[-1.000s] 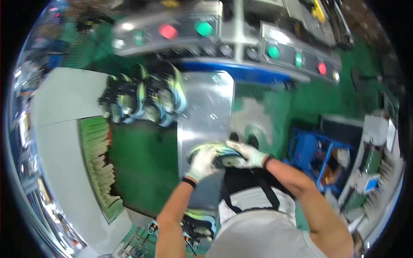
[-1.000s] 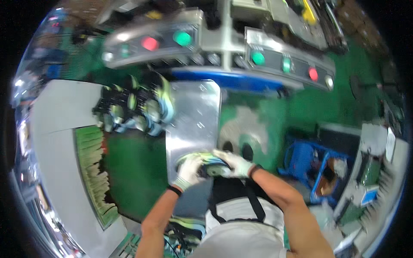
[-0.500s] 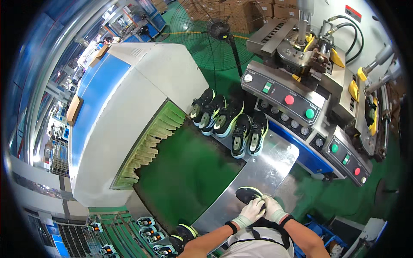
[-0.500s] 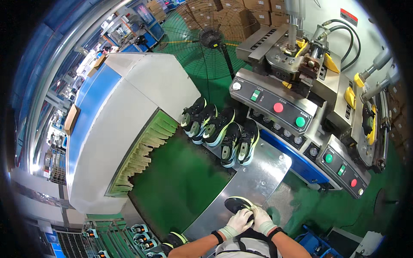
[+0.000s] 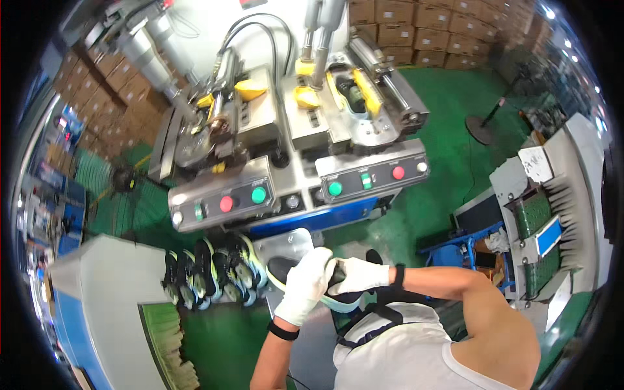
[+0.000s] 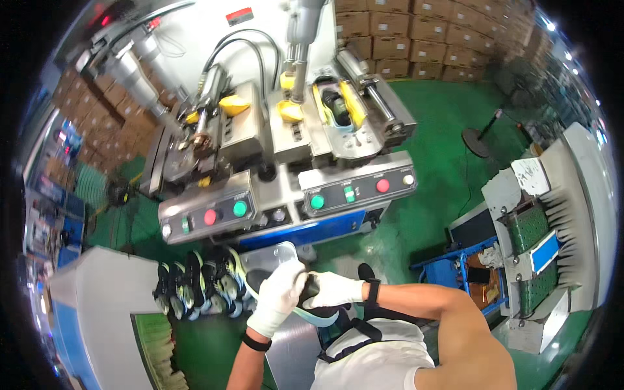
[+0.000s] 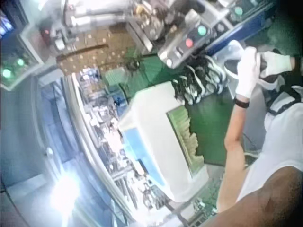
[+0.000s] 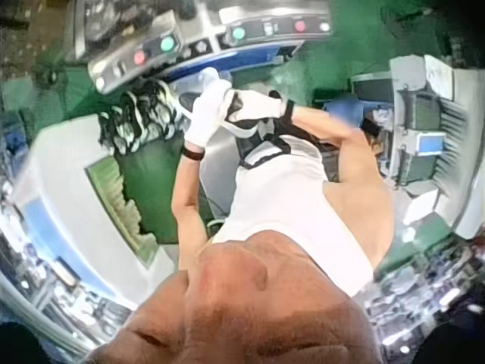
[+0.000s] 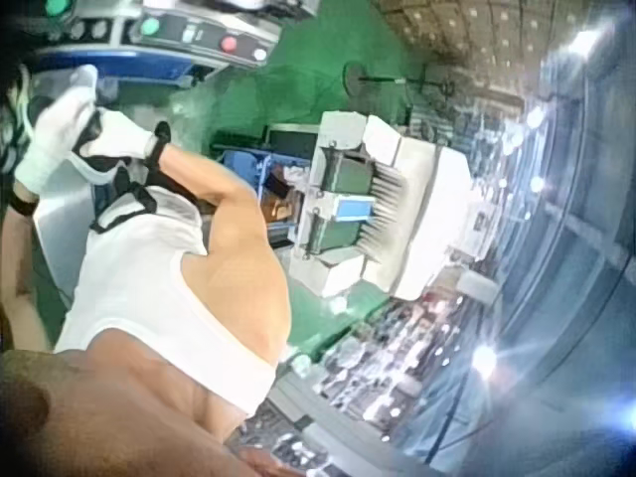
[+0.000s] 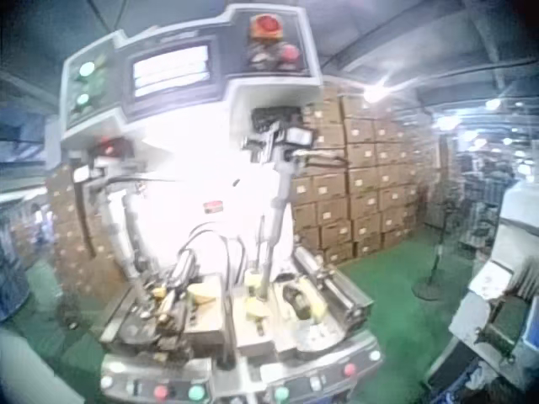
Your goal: Operating industrial machinery to process and assemble athletic shoes in a factory setting.
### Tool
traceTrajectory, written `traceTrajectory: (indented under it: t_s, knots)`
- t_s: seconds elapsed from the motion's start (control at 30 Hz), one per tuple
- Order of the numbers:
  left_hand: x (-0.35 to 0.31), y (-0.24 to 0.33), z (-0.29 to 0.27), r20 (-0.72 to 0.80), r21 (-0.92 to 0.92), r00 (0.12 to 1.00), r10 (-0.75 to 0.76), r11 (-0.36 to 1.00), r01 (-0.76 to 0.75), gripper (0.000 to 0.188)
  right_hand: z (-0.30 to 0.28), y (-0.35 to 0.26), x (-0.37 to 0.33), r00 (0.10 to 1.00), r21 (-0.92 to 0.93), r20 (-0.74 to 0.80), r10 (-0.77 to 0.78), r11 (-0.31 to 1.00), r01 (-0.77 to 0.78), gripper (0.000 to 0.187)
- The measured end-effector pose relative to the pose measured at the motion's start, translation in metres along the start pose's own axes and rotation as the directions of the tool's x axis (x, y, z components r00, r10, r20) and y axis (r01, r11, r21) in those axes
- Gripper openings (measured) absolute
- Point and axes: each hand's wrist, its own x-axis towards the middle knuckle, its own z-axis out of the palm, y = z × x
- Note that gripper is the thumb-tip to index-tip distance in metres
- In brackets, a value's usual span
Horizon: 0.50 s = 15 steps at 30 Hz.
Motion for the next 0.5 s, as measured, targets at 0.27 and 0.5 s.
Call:
traceTrajectory:
  t_s: [0.27, 0.5]
  knots:
    - [0.292, 0.039, 0.056, -0.265, -0.442, 0.963, 0.056, 0.880, -0.173, 0.044, -0.169, 0.014, -0.115, 0.863, 0.683, -0.485, 0.141, 0.677, 0.273, 0.074]
    - [0.555, -0.074, 0.255, -0.132, -0.207, 0.949, -0.286, 0.944, 0.256, 0.079, -0.227, 0.027, -0.157, 0.519, 0.578, -0.800, 0.300, 0.616, 0.535, 0.079]
